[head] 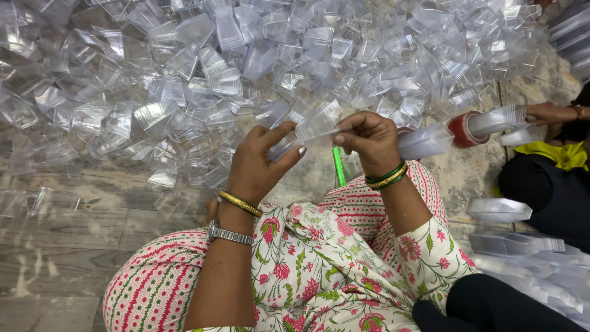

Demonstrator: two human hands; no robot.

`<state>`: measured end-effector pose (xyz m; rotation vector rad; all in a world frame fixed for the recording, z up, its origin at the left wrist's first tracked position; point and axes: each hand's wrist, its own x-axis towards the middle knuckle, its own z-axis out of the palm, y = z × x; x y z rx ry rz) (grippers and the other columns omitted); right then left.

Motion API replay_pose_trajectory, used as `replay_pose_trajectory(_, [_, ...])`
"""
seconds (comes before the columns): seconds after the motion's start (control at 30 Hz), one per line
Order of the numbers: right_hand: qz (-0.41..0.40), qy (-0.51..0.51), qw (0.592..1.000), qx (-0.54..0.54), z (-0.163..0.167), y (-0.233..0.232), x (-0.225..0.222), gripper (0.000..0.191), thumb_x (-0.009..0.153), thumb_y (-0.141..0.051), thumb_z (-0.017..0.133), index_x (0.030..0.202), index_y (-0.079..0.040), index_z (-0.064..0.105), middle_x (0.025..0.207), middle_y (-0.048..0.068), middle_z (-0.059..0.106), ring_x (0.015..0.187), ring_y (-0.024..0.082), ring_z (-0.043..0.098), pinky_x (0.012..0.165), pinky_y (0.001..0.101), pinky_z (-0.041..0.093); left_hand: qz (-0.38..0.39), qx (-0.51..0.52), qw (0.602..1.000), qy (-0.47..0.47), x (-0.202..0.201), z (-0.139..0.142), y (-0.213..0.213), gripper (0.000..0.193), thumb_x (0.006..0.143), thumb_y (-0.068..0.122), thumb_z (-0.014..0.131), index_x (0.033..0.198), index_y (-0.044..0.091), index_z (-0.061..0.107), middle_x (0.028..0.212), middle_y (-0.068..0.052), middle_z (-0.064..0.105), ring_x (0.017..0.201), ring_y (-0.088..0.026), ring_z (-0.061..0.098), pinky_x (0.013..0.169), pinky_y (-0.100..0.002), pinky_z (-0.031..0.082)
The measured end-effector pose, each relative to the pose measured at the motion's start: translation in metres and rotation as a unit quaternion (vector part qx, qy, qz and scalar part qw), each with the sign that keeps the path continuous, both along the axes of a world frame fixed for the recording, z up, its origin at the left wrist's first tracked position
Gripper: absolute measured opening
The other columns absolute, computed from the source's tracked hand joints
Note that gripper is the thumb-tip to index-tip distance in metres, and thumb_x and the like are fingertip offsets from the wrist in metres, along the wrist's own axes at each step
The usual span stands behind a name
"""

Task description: The person sits on the floor among a large pile of clear plastic cups and nests them one into another to form stacks. They pick up loose cups, align and press them together, and set completed stacks aside near rolls of tape on the floor.

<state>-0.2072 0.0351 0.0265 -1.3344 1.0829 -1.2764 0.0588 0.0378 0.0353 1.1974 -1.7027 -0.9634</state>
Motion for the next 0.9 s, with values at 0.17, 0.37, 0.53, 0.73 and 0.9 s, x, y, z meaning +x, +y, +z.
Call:
replay_pose_trajectory(0.17, [-0.015,-0.009,1.000,0.016,0.008,0.003,0.005,0.014,0.089,0.005,0.078,0.102,0.001,0.072,0.089,0.010,0.075,0.064,0.008,0.062,0.054,0.0203,0.047,-0.016,0.044,0.998,0.029,-0.001,-0.003,0.001,0.053,0.081,0.038,0.083,0.128,0.015,0.071,0.094,-0.007,0.067,0.067,-0.018,0.063,0.063,-0.032,0.053])
replay_pose_trajectory(0.37, [-0.008,-0.007,0.999,0.032,0.017,0.006,0.013,0.012,0.094,0.001,0.073,0.106,0.002,0.073,0.093,0.012,0.077,0.063,0.009,0.064,0.054,0.0211,0.050,-0.009,0.054,0.996,0.071,-0.003,-0.007,-0.001,0.050,0.084,0.035,0.081,0.126,0.011,0.071,0.100,-0.006,0.070,0.073,-0.015,0.064,0.062,-0.030,0.053])
replay_pose_trajectory(0.53, [-0.001,0.023,1.000,0.012,0.019,0.006,0.012,0.012,0.096,0.002,0.071,0.108,0.003,0.072,0.096,0.012,0.077,0.066,0.008,0.064,0.056,0.0218,0.051,-0.002,0.035,0.998,0.054,-0.002,-0.007,0.000,0.049,0.083,0.033,0.082,0.125,0.011,0.072,0.098,-0.006,0.069,0.069,-0.016,0.062,0.061,-0.031,0.051])
replay_pose_trajectory(0.73, [0.006,0.028,1.000,-0.010,0.018,0.006,0.007,0.013,0.100,0.001,0.067,0.113,0.002,0.070,0.101,0.012,0.076,0.073,0.008,0.065,0.061,0.0216,0.052,0.000,0.008,0.998,0.063,-0.001,-0.002,0.001,0.046,0.084,0.031,0.082,0.125,0.012,0.072,0.096,-0.005,0.066,0.072,-0.014,0.063,0.059,-0.029,0.051])
replay_pose_trajectory(0.9, [-0.016,0.053,0.998,-0.010,0.016,0.007,0.005,0.014,0.100,0.002,0.066,0.114,0.001,0.069,0.102,0.010,0.076,0.076,0.006,0.064,0.063,0.0206,0.052,0.005,0.015,0.998,0.056,-0.001,0.000,0.000,0.047,0.084,0.030,0.082,0.126,0.013,0.073,0.096,-0.005,0.066,0.070,-0.014,0.061,0.058,-0.029,0.050])
